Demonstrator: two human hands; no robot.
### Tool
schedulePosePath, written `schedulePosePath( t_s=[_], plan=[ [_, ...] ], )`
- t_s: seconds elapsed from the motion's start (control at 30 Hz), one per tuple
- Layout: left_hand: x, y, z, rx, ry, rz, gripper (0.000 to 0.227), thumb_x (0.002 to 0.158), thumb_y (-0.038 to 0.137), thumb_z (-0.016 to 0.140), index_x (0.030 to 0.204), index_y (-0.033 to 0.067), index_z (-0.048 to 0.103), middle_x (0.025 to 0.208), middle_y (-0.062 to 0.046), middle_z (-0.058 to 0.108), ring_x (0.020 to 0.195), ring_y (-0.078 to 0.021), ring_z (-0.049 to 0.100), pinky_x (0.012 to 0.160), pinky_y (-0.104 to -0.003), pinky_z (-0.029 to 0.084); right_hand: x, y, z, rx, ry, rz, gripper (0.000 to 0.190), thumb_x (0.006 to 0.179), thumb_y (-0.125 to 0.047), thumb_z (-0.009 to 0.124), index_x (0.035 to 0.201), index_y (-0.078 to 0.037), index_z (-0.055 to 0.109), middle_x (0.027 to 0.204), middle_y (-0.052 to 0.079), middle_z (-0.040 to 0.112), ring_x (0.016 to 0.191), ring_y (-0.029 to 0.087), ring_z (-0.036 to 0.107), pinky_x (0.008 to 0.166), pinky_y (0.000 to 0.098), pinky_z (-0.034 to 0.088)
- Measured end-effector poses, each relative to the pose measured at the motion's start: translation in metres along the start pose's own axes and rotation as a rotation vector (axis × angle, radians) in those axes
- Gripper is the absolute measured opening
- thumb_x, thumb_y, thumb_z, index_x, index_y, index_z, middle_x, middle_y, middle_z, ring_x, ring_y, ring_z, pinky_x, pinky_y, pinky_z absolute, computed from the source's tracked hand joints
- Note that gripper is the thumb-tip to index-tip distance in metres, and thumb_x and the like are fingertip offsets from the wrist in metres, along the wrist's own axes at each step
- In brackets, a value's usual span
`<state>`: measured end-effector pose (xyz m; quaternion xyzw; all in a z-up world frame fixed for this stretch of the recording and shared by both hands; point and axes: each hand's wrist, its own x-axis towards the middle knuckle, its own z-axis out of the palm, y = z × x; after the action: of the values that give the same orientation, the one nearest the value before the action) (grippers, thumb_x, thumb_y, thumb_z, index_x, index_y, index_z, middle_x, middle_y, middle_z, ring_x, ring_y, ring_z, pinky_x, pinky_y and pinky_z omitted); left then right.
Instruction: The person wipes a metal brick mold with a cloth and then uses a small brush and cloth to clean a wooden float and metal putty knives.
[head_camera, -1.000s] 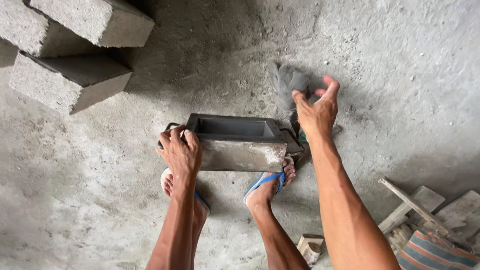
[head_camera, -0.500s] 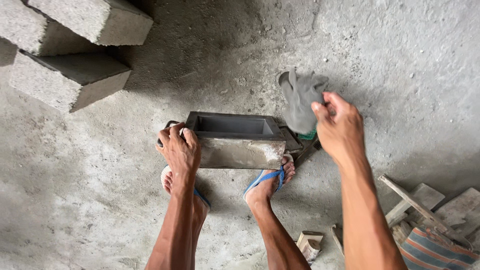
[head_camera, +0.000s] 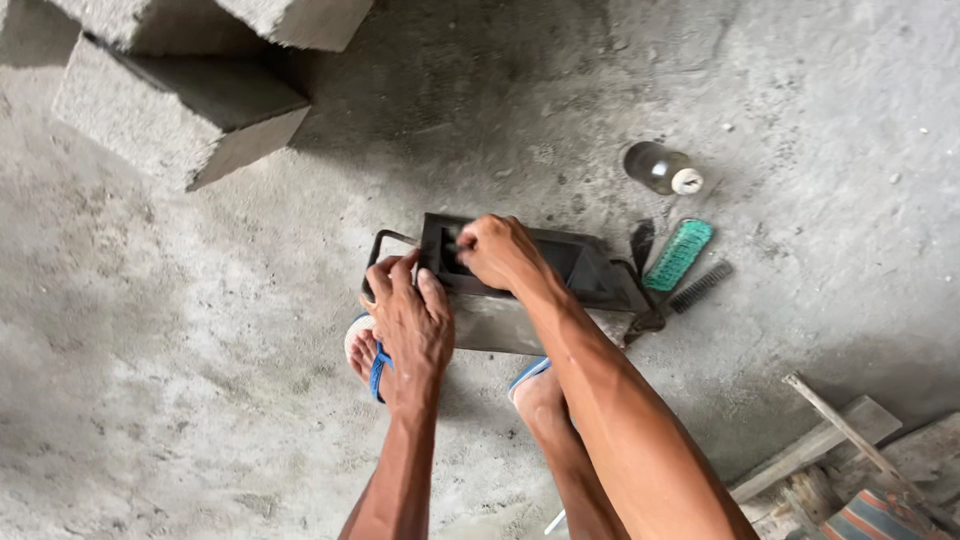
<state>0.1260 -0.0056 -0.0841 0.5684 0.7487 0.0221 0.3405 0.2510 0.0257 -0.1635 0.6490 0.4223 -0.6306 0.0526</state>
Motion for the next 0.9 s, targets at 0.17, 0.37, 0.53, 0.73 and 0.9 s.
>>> schedulePosePath(
  t_s=[0.17, 0.37, 0.53, 0.73, 0.9],
  plan=[
    [-0.013, -0.023, -0.004, -0.048, -0.011, -0.007, 0.036, 0.089, 0.025, 0.038, 0.116, 0.0112, 0.056, 0.109, -0.013, 0.046, 0.096, -0.0401, 0.053, 0.08, -0.055, 0.043, 0.023, 0.023, 0.053, 0.102, -0.016, 0.332, 0.01, 0.071, -0.019, 0.061, 0.067, -0.013, 0.067, 0.07, 0.014, 0.066, 0.068, 0.031, 0.065, 0.056, 0.0395, 0.052],
    [-0.023, -0.036, -0.012, -0.014, -0.053, 0.051, 0.041, 0.089, 0.031, 0.037, 0.124, 0.0171, 0.053, 0.112, -0.009, 0.046, 0.098, -0.0345, 0.051, 0.087, -0.048, 0.037, -0.01, -0.008, 0.037, 0.579, 0.29, 0.408, 0.02, 0.061, -0.027, 0.072, 0.074, -0.012, 0.072, 0.064, 0.007, 0.064, 0.067, 0.016, 0.059, 0.054, 0.0268, 0.045],
    [-0.029, -0.05, -0.006, -0.054, -0.026, 0.067, 0.041, 0.091, 0.032, 0.033, 0.123, 0.0159, 0.052, 0.11, -0.005, 0.045, 0.097, -0.0291, 0.051, 0.086, -0.045, 0.034, -0.008, 0.005, 0.053, 0.224, 0.241, 0.304, 0.018, 0.064, -0.027, 0.071, 0.072, -0.011, 0.072, 0.074, 0.016, 0.068, 0.084, 0.034, 0.066, 0.062, 0.0395, 0.05],
    [-0.039, -0.056, -0.012, 0.137, -0.111, 0.041, 0.046, 0.086, 0.038, 0.035, 0.129, 0.0275, 0.047, 0.114, -0.001, 0.043, 0.104, -0.0274, 0.048, 0.092, -0.047, 0.032, -0.018, 0.005, 0.069, 0.596, 0.471, 0.434, 0.024, 0.064, -0.032, 0.071, 0.081, -0.015, 0.073, 0.077, 0.008, 0.07, 0.082, 0.021, 0.065, 0.067, 0.0321, 0.049],
    [-0.051, -0.074, -0.004, 0.171, -0.087, 0.051, 0.046, 0.084, 0.037, 0.036, 0.128, 0.03, 0.049, 0.115, 0.0, 0.044, 0.109, -0.0304, 0.045, 0.1, -0.05, 0.025, -0.026, 0.012, 0.092, 0.37, 0.356, 0.542, 0.018, 0.064, -0.03, 0.067, 0.075, -0.017, 0.073, 0.082, 0.007, 0.07, 0.09, 0.03, 0.065, 0.072, 0.0387, 0.051]
  ],
)
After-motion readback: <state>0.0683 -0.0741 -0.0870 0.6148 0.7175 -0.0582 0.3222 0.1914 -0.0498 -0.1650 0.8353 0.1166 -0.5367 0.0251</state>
